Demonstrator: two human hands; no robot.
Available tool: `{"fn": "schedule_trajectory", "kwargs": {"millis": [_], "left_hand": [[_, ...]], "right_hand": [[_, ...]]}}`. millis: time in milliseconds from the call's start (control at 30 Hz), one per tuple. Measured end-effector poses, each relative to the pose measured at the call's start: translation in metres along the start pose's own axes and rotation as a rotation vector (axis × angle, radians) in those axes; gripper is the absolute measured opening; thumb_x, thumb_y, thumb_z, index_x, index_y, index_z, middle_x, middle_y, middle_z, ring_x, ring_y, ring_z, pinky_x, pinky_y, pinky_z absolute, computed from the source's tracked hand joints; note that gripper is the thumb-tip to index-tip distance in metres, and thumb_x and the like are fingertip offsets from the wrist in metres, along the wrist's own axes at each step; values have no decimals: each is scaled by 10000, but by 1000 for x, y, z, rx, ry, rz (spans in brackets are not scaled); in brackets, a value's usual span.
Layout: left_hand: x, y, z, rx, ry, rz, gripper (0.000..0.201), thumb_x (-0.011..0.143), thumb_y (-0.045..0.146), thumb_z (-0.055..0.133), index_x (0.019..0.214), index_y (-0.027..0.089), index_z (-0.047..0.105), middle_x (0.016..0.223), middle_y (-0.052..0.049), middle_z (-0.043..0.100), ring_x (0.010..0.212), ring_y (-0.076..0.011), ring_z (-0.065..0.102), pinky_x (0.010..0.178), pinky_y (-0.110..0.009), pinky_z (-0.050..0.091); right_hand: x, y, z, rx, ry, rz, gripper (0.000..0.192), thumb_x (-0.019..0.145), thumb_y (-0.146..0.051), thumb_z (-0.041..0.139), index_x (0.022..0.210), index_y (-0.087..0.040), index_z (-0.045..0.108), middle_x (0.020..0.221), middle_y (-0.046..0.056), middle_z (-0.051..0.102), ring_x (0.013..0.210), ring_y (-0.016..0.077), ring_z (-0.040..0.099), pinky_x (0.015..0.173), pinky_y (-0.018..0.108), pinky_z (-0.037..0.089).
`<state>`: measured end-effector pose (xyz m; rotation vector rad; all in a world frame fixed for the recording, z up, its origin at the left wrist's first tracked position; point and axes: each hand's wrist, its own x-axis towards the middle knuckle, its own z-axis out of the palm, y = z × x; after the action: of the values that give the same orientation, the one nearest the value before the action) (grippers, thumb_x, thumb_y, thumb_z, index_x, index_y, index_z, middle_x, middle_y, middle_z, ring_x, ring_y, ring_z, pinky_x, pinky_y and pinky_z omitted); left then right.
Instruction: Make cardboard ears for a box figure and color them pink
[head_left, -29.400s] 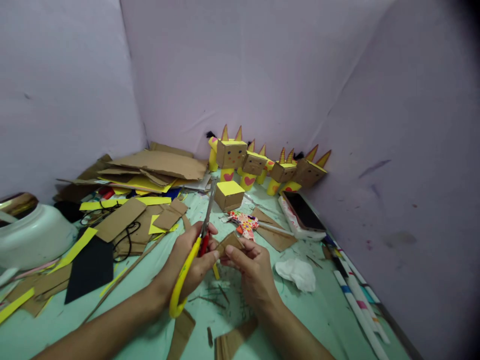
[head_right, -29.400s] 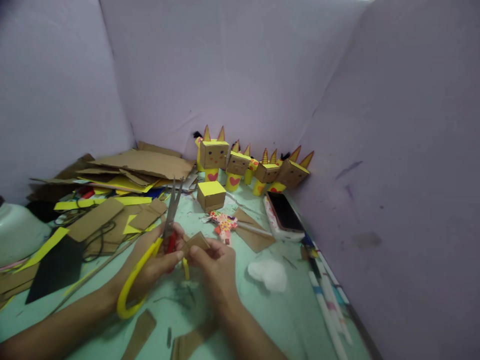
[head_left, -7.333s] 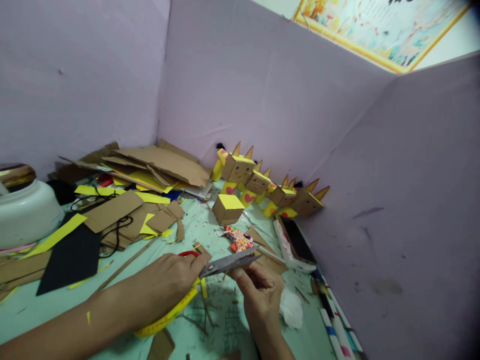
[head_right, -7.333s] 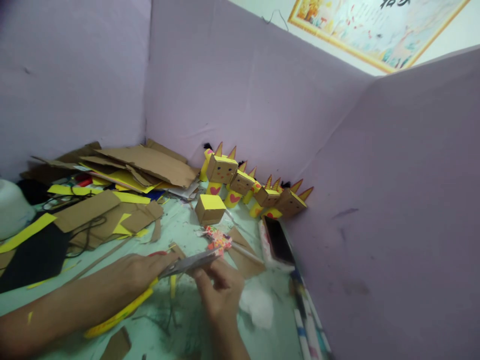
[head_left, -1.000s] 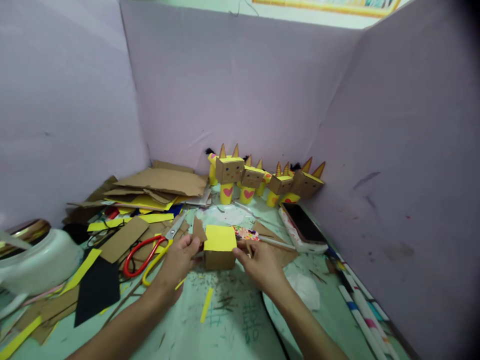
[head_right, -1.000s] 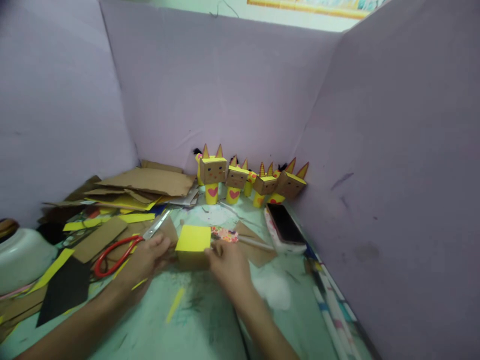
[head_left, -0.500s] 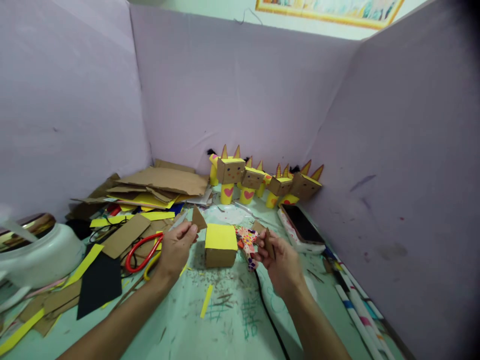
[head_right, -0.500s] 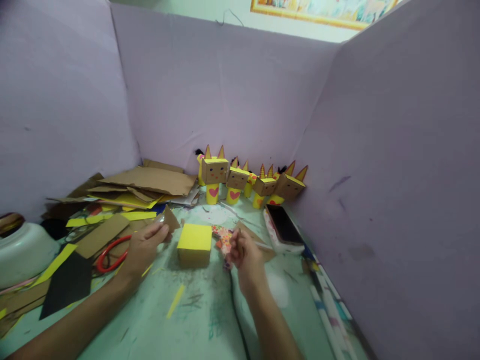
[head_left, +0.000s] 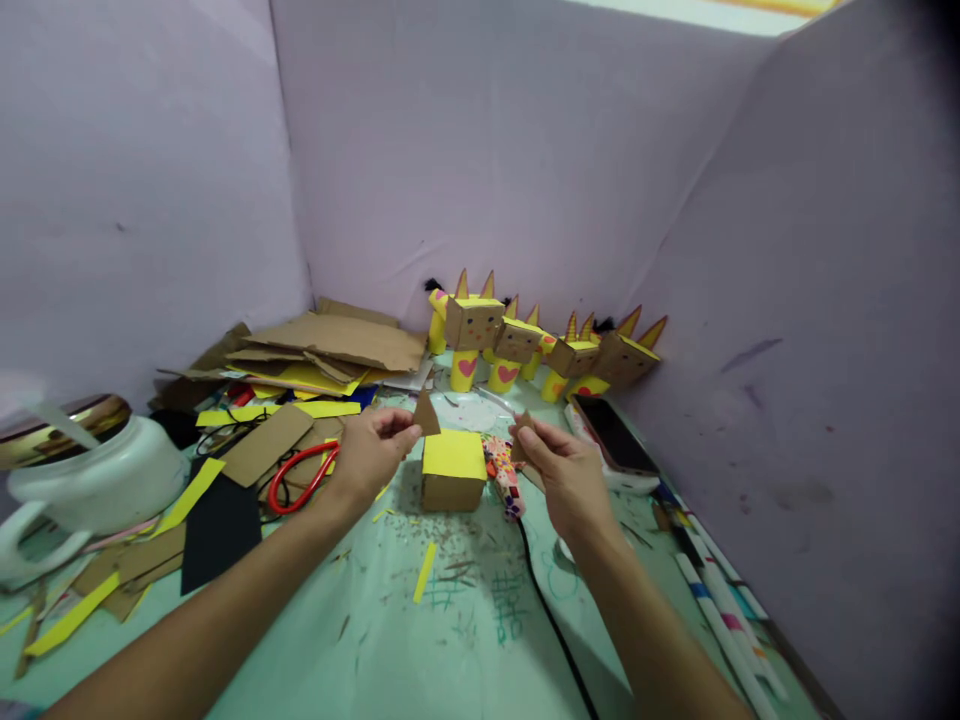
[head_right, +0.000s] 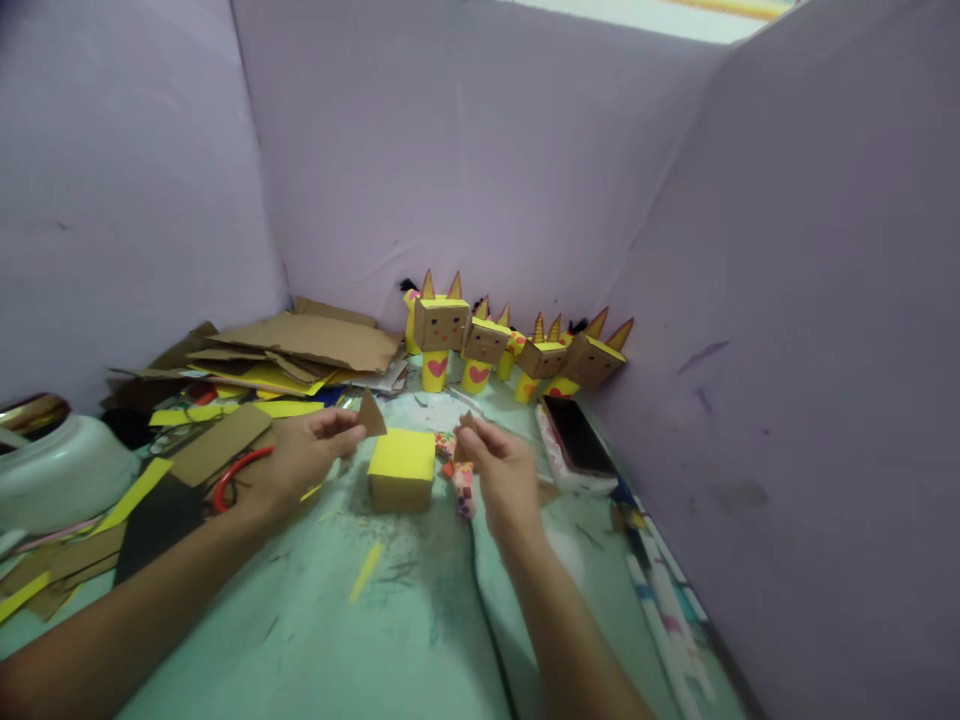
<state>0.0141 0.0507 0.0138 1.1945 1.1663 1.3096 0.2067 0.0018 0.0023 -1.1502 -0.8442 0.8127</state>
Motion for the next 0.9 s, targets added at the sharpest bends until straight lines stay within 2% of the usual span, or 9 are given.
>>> {"fn": "schedule_trajectory", "kwargs": {"millis": [133,333,433,567,733,900], "left_hand": [[3,-2,4,44,-48,31,69,512,174,695,578,158,684,553,4,626,514,-120,501,507,-222,393],[0,-16,6,72,-44,60,59,516,180,699,572,161,689,567,-5,638,561,-139,528,560,-243,424],[1,-18,7,92,-79,64,53,512,136,687,552,170,692,560,-5,647,566,-150,545,573,-253,441],[5,-27,7,110,-139,63,46,530,134,671,549,174,684,550,1,640,554,-152,549,556,-249,441],[9,-39,6,141,-155,95,58,569,181,672,523,168,639,506,25,571,509,-119,490,519,-225,391],[10,-38,6,168,-170,121,87,595,172,654,517,163,617,490,36,545,485,-101,454,498,-214,364]], "right_hand": [[8,0,19,-5,-14,-64,238,597,-323,736,793,-188,750,797,39,732,700,182,627,646,308,495],[13,33,36,36,-36,-65,251,646,-347,702,857,-219,750,923,31,738,895,215,640,759,326,503],[13,42,36,-25,-84,-24,241,607,-318,727,814,-197,757,853,41,749,834,233,652,726,342,511],[11,42,31,-105,-158,3,235,590,-298,721,787,-175,754,743,35,746,690,219,650,648,330,511],[8,37,29,-181,-161,-22,176,597,-288,698,719,-169,744,708,29,731,644,196,625,628,300,486],[8,36,29,-229,-160,-51,158,606,-287,678,686,-162,732,657,24,709,591,176,595,588,283,460]]}}
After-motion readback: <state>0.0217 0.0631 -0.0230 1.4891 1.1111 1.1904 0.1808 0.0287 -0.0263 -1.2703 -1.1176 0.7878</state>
